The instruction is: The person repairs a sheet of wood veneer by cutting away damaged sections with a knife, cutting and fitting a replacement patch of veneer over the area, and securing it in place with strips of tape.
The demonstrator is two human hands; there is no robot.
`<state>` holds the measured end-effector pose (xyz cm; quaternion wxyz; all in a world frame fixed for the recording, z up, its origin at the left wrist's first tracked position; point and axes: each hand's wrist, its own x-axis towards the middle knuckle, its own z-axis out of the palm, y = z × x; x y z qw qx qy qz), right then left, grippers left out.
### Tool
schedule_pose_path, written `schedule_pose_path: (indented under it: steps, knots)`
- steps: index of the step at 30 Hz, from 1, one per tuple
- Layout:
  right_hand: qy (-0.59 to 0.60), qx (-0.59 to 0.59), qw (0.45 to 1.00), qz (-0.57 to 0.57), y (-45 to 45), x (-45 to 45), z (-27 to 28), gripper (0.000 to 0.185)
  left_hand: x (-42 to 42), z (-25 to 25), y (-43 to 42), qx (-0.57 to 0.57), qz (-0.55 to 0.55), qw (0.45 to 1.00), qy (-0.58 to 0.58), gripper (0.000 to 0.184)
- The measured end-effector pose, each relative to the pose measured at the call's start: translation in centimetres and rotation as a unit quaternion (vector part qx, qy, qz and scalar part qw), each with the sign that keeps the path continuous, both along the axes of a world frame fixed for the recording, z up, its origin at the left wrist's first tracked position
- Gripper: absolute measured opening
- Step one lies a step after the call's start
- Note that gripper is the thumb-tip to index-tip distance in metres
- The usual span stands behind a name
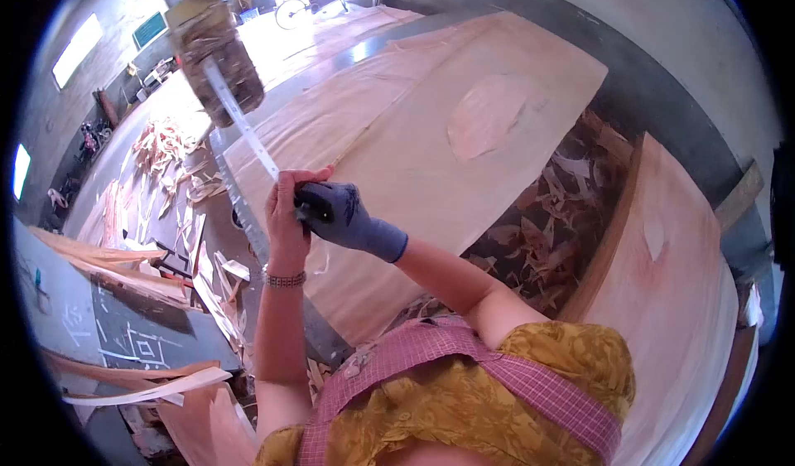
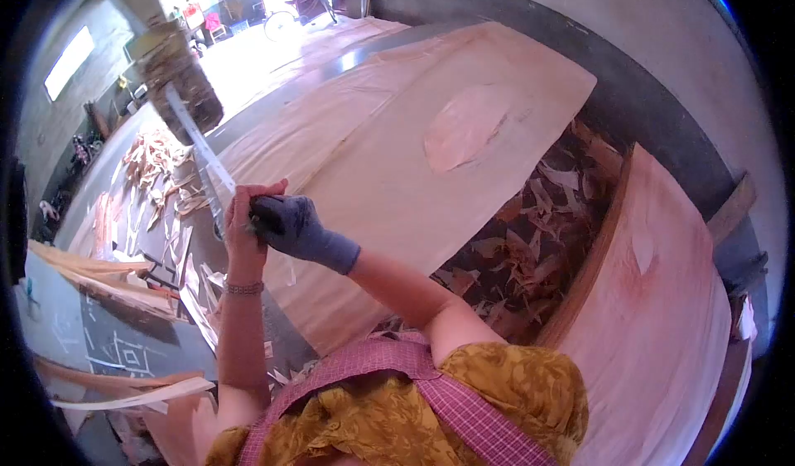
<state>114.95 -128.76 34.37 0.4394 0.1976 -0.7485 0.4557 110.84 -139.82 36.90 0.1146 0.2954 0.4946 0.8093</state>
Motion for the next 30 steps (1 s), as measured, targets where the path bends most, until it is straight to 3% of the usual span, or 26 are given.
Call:
schedule_pose_path:
  steps: [3,4,6,7,10,14,17,20,23,26,30]
  knots:
    - [0.054,0.003,0.998,-0.035,5.0,0.9,-0.9,0.017,-2.0,-2.4,4.4,0.082,-0.028,0.995,-0.046,0.047]
    - [0.045,-0.006,0.999,-0.015,7.0,1.2,-1.7,0.021,0.1,0.2,7.1,0.084,0.034,0.984,-0.155,0.048]
    - [-0.111,-0.263,0.950,0.129,11.3,3.2,-3.8,0.024,1.3,-0.7,10.8,0.028,-0.002,0.991,-0.134,0.050]
    - [-0.189,-0.382,0.881,0.203,13.4,4.1,-4.6,0.025,1.8,-1.1,12.4,-0.034,0.003,0.991,-0.131,0.049]
    - [-0.248,-0.415,0.854,0.193,21.9,7.8,-5.1,0.038,2.4,-3.3,17.5,-0.219,-0.073,0.965,-0.121,0.045]
    - [-0.301,-0.395,0.859,0.126,30.5,9.8,-7.0,0.045,2.9,-4.3,26.0,-0.349,-0.175,0.903,-0.178,0.037]
    - [-0.323,-0.413,0.843,0.122,34.5,10.0,-9.0,0.045,1.4,-7.4,31.3,-0.398,-0.217,0.881,-0.134,0.029]
    - [-0.432,-0.432,0.785,0.106,38.9,10.3,-12.9,0.035,0.2,-11.9,36.5,-0.445,-0.121,0.878,-0.127,0.025]
    - [-0.520,-0.446,0.727,0.056,44.1,11.7,-19.9,0.025,-3.5,-20.5,41.2,-0.515,0.011,0.856,-0.047,0.028]
    - [-0.548,-0.420,0.723,0.005,47.7,11.0,-23.5,0.023,-6.2,-26.6,44.7,-0.538,0.100,0.837,-0.007,0.030]
    - [-0.596,-0.395,0.698,0.013,50.8,8.0,-27.8,0.021,-8.0,-30.6,46.8,-0.634,0.171,0.751,0.068,0.027]
